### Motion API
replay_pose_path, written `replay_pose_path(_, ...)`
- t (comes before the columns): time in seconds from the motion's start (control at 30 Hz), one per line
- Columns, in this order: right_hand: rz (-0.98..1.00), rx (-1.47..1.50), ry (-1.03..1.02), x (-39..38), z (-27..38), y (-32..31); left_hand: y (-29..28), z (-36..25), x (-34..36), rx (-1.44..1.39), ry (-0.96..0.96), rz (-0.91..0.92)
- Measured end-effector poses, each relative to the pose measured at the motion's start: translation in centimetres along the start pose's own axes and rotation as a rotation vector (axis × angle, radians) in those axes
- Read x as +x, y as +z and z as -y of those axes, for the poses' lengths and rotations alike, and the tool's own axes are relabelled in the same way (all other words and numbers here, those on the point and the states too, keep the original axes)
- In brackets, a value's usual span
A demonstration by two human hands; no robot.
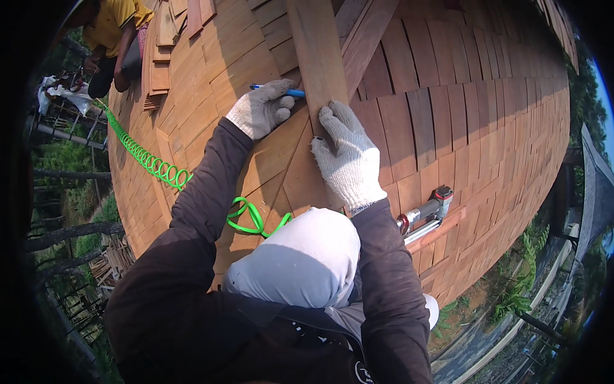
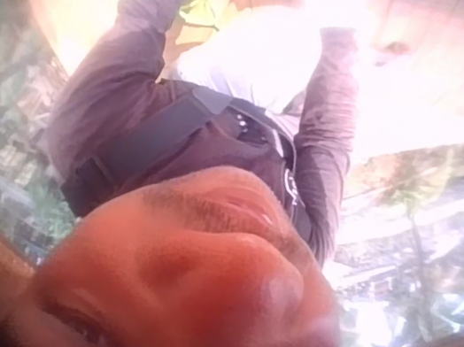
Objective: The person places wood shingles onto a roof, uses a marker to draw lines on them, and secures the shingles using a pneumatic nail gun.
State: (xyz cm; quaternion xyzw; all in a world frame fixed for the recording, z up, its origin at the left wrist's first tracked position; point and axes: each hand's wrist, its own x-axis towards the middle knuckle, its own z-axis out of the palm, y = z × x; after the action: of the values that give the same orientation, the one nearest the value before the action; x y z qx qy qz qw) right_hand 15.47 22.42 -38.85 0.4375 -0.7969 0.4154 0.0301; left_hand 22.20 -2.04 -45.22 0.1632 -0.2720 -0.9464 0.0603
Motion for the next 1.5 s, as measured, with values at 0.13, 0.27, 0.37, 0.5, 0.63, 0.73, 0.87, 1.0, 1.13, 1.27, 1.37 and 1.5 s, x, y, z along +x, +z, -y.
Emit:
replay_pose_path(0.13, -0.003, 0.015, 0.011, 0.0, 0.0, 0.0, 0.3, 0.3, 0.0, -0.003, 0.013, -0.042)
replay_pose_path(0.27, 0.000, -0.007, 0.010, 0.1, 0.2, -0.2, -0.3, 0.2, 0.5, -0.043, -0.001, -0.013)
replay_pose_path(0.37, -0.014, 0.040, 0.014, -0.2, 0.1, 0.0, -0.6, 0.3, 2.2, -0.105, 0.019, 0.055)
replay_pose_path(0.5, -0.010, 0.006, 0.015, -0.1, 0.0, -0.1, 0.8, 0.1, 4.8, -0.209, 0.068, 0.156)
replay_pose_path(0.63, -0.007, 0.003, 0.016, 0.0, 0.0, -0.2, -0.8, 0.0, 9.6, 0.025, 0.218, 0.162)
replay_pose_path(0.73, -0.009, 0.011, 0.012, 0.0, 0.1, 0.0, -2.1, -0.3, 12.4, 0.818, 0.633, 0.167)
replay_pose_path(0.87, -0.004, 0.027, 0.021, 0.0, 0.4, 0.2, -2.9, -0.9, 13.9, 0.903, 0.714, 0.198)
replay_pose_path(1.0, -0.012, 0.004, 0.014, -0.2, 0.0, 0.2, -1.7, -0.4, 12.3, 0.844, 0.628, 0.162)
replay_pose_path(1.13, -0.013, -0.018, 0.029, -0.4, -0.2, -0.2, 1.1, 0.5, 8.4, 0.600, 0.504, 0.248)
replay_pose_path(1.27, -0.013, 0.025, 0.014, -0.2, 0.0, 0.1, -0.2, -0.4, 5.6, -0.200, 0.046, 0.263)
replay_pose_path(1.37, -0.013, 0.036, 0.034, -0.3, 0.0, 0.1, -0.7, -0.4, 3.6, -0.102, -0.005, 0.206)
replay_pose_path(1.5, -0.018, 0.028, 0.018, -0.3, 0.1, 0.3, -2.1, 0.3, 2.0, -0.040, 0.003, 0.058)
